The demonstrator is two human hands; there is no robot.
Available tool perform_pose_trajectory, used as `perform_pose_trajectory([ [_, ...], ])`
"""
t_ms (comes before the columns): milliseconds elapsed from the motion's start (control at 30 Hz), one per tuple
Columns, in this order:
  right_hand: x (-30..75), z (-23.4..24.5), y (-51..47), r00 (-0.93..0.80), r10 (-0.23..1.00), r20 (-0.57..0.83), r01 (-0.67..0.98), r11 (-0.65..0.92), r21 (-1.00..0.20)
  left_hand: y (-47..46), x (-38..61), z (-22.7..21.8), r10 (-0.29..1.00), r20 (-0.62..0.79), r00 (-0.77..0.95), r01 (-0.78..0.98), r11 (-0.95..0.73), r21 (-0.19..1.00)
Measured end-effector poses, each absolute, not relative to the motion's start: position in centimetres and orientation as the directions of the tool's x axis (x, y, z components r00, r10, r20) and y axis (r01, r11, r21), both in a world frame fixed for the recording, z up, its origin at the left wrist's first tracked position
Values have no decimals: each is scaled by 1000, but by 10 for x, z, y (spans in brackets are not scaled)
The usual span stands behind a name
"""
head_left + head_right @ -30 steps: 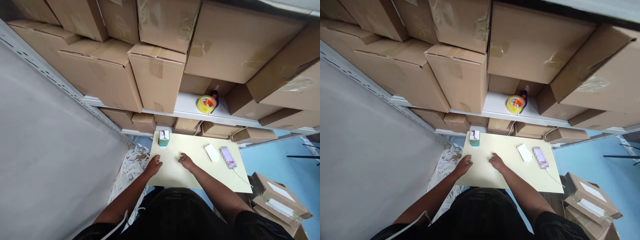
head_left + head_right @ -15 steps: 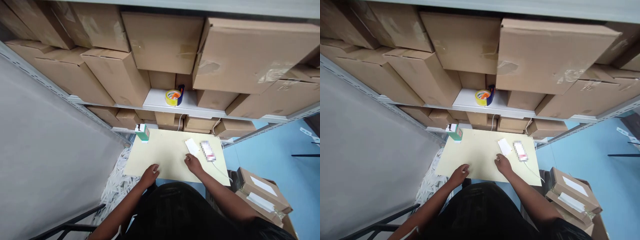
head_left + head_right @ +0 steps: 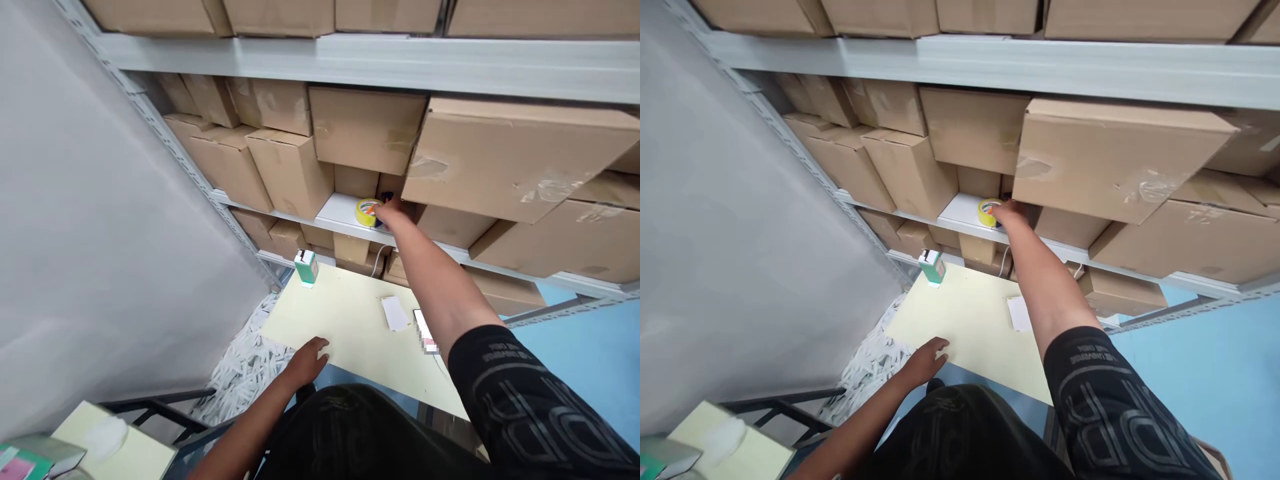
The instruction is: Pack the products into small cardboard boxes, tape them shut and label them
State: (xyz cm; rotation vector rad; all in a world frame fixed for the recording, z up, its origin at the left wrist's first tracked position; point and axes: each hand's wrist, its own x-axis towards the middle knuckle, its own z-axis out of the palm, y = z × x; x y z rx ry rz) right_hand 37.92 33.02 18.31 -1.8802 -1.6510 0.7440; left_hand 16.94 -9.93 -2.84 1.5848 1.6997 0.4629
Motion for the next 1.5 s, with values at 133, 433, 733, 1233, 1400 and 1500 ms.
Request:
perform_pose_trajectory([
  [133,365,176,350,220,944,-244,673,-328,-663,-125,148,-34,964,-266,19,684,182,707],
  [433,350,181,325,365,882,-299,564,-464,-683,-151,83,-51,942,-335,35,691,220,688],
  [733,373,165,215,242,928,-283,511,-369,-776,-149,19,-59,925,-338,172,672,141,727],
  [1233,436,-87,-20,168,810,-562,929,-321,-184,-180,11,-61,918,-376,131,740,162,653],
  [1400,462,-101,2,116,790,-602,948,-269,-170,-202,53,-60,920,-392,17,741,252,623],
  [1500,476,-94,9,61,767,-639,962,-214,-166,-212,87,-57,918,-394,-39,737,293,610],
])
